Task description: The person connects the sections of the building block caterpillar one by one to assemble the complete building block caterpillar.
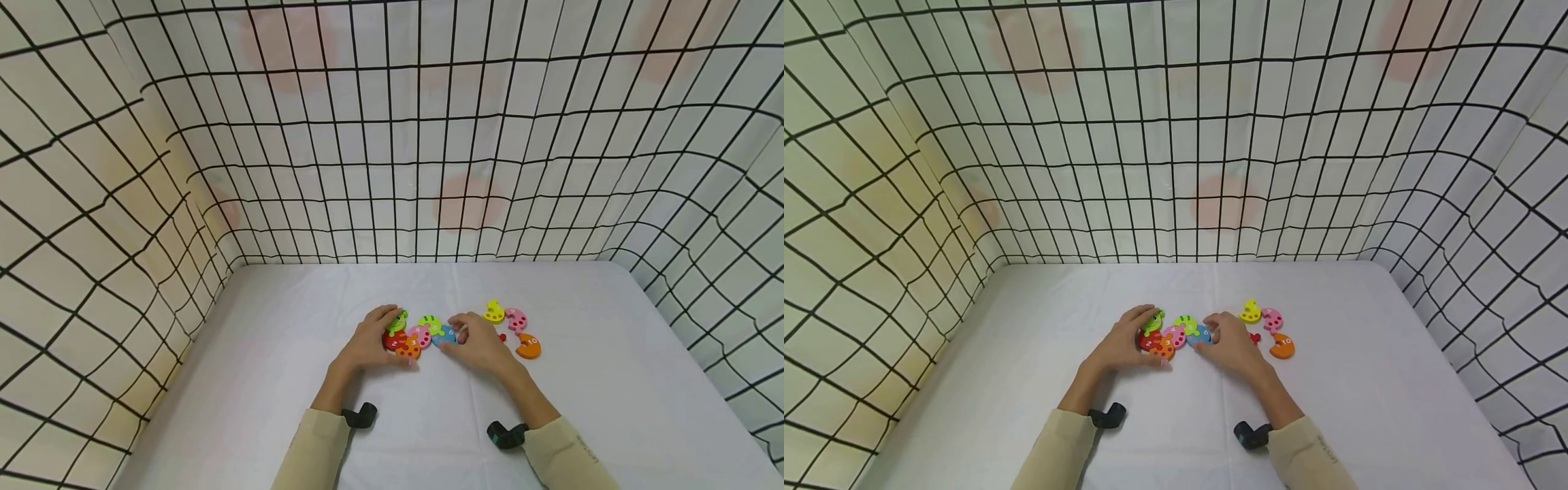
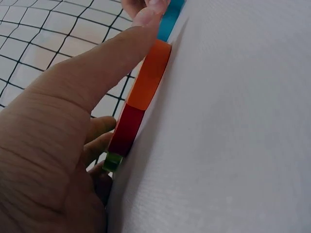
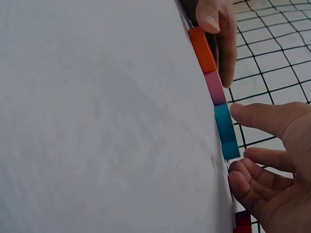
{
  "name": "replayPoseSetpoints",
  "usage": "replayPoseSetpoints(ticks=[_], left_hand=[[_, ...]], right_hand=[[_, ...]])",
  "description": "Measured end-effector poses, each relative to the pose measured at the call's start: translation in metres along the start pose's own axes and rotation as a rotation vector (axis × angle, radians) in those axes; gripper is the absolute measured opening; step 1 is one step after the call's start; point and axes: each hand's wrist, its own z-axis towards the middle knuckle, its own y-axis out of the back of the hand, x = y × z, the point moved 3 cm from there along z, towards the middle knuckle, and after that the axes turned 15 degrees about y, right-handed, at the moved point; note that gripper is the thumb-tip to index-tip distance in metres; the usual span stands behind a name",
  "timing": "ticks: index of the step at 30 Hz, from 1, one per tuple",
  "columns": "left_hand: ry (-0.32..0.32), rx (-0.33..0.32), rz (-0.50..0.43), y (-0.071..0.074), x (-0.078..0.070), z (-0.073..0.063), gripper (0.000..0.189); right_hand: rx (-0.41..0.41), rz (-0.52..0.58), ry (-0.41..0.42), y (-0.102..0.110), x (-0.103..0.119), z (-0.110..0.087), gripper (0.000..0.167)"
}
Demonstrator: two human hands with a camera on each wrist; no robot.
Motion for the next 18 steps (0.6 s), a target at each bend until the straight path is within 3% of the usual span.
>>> replayPoseSetpoints(ticks=[6, 10, 18], left_hand=[[0.02, 0.005, -0.013, 0.001, 0.0, -0.002, 0.11], [0.043, -0.003, -0.04, 0.0, 0.003, -0.003, 0.109], [0.027, -0.018, -0.064, 0.001, 0.001, -0.002, 0.108]], right_hand=[[-0.073, 0.02, 0.058, 0.009, -0.003, -0.004, 0.041], [-0.109, 0.003, 0.052, 0.018, -0.007, -0.006, 0.039], [-0.16, -0.054, 0.089, 0.045, -0.024, -0.008, 0.039]])
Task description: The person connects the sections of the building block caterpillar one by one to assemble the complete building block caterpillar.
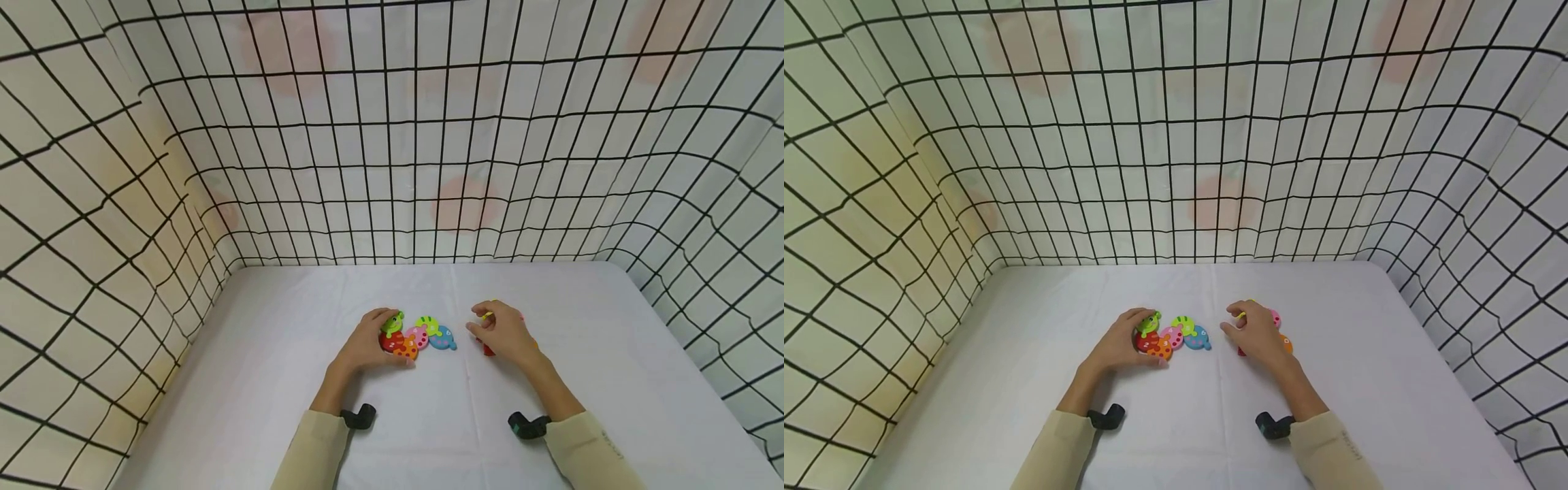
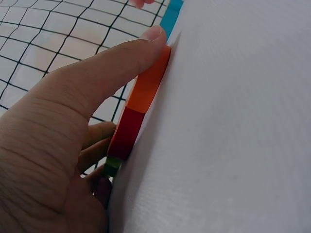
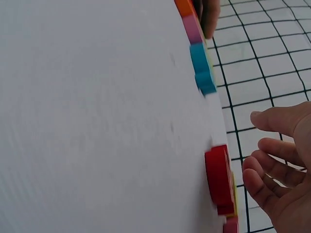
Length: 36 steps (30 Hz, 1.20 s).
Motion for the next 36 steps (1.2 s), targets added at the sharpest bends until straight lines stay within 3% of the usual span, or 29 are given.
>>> replayPoseSetpoints(ticks=[12, 18, 25, 29, 36], left_hand=[[0.04, 0.013, 0.071, 0.006, 0.006, -0.002, 0.104], [0.037, 0.032, 0.034, 0.01, 0.01, -0.003, 0.104], [0.044, 0.041, 0.022, 0.011, 0.012, -0.003, 0.103], [0.042, 0.041, 0.022, 0.01, 0.013, -0.002, 0.104], [0.03, 0.04, 0.023, 0.009, 0.013, -0.001, 0.103]], right_hand=[[0.051, -0.078, -0.079, 0.019, -0.033, -0.003, 0.051], [0.079, -0.14, -0.078, 0.024, -0.047, 0.001, 0.059], [0.166, -0.177, -0.105, 0.022, -0.057, 0.007, 0.076], [0.205, -0.166, -0.092, 0.019, -0.059, 0.008, 0.082], [0.233, -0.221, -0.026, 0.016, -0.056, 0.01, 0.071]])
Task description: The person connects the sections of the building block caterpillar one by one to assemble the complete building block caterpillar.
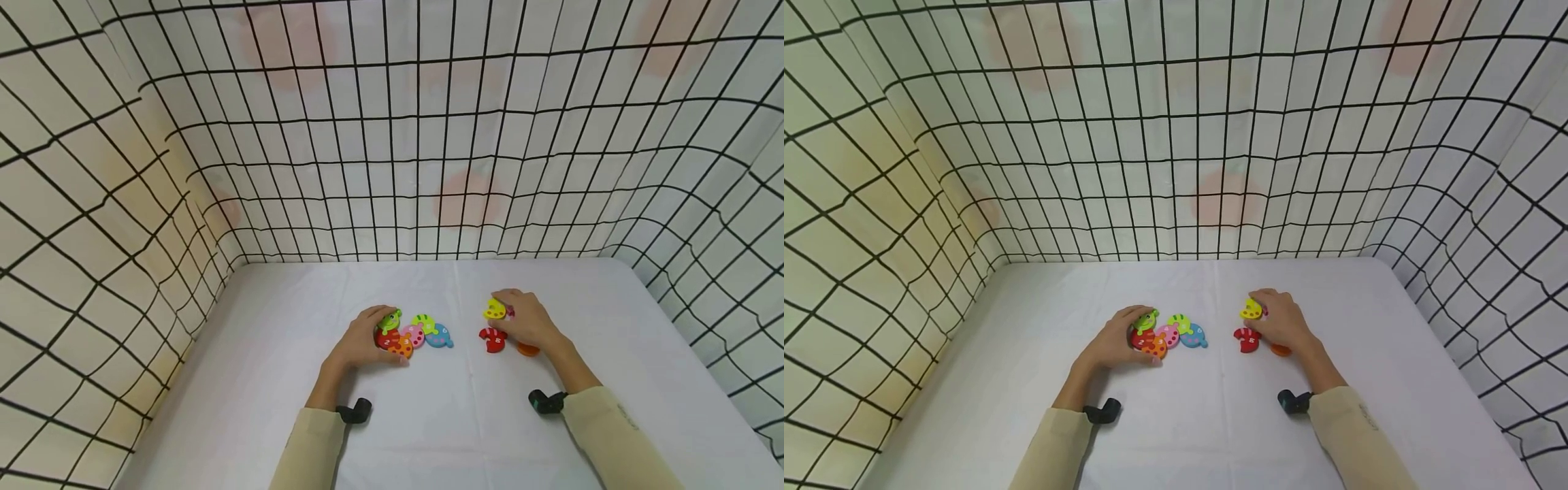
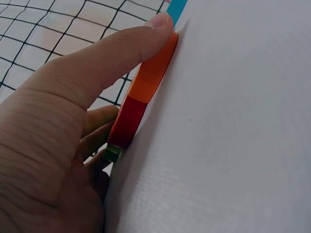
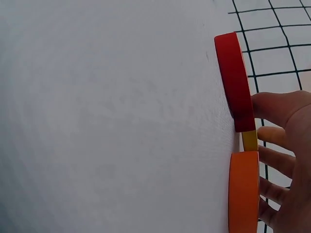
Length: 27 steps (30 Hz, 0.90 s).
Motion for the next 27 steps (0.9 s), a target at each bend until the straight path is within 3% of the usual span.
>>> replayPoseSetpoints(ticks=[17, 27], left_hand=[[0.004, -0.014, -0.005, 0.002, -0.003, 0.0, 0.105], [0.005, -0.019, 0.005, 0.0, -0.002, 0.0, 0.104]], right_hand=[[-0.037, 0.093, -0.049, 0.002, 0.003, -0.007, 0.069], [-0.082, 0.138, -0.063, 0.009, 0.017, -0.016, 0.069]])
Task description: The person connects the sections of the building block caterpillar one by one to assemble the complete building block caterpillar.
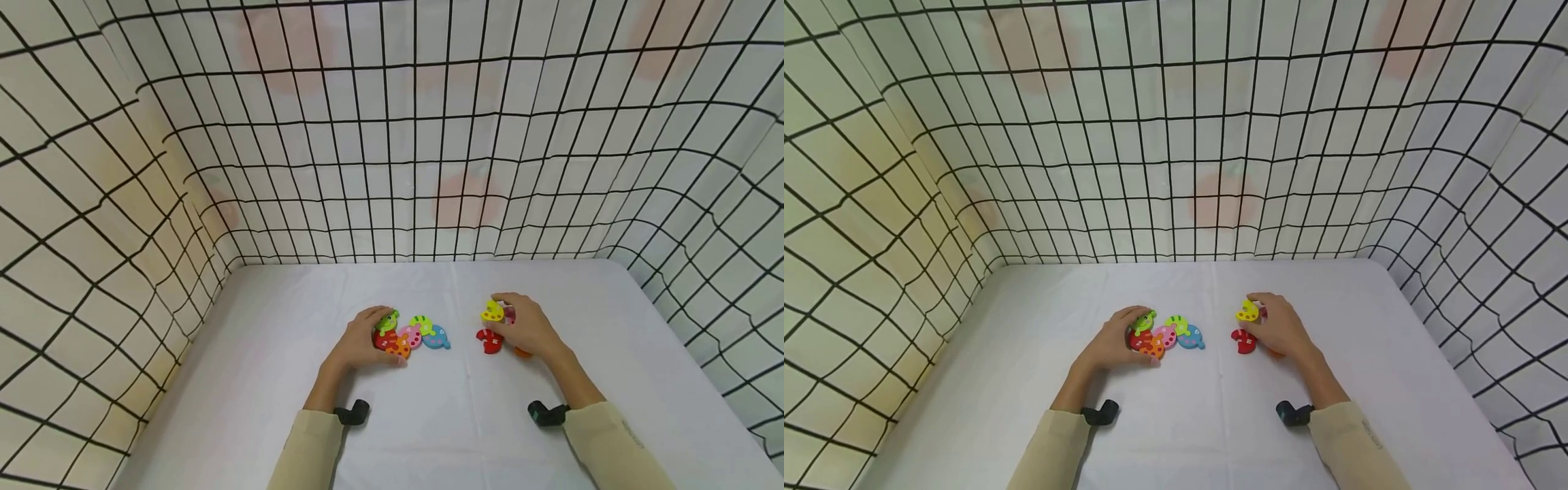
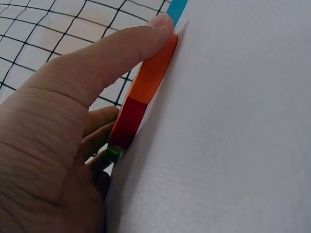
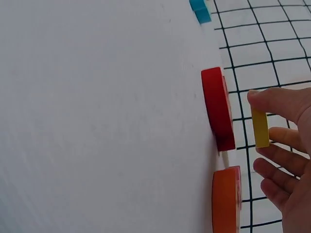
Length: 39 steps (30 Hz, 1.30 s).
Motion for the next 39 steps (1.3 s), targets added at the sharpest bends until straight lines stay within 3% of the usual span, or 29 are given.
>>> replayPoseSetpoints(ticks=[19, 32, 39], left_hand=[[-0.009, -0.023, -0.006, 0.0, 0.0, 0.001, 0.106], [-0.011, -0.034, -0.021, -0.002, 0.002, 0.002, 0.107], [-0.037, -0.039, -0.024, 0.001, 0.001, 0.004, 0.095]], right_hand=[[-0.074, 0.067, 0.093, -0.008, 0.027, -0.011, 0.058], [-0.067, 0.089, 0.106, -0.023, 0.044, -0.013, 0.054], [-0.036, 0.079, 0.114, -0.029, 0.057, -0.008, 0.055]])
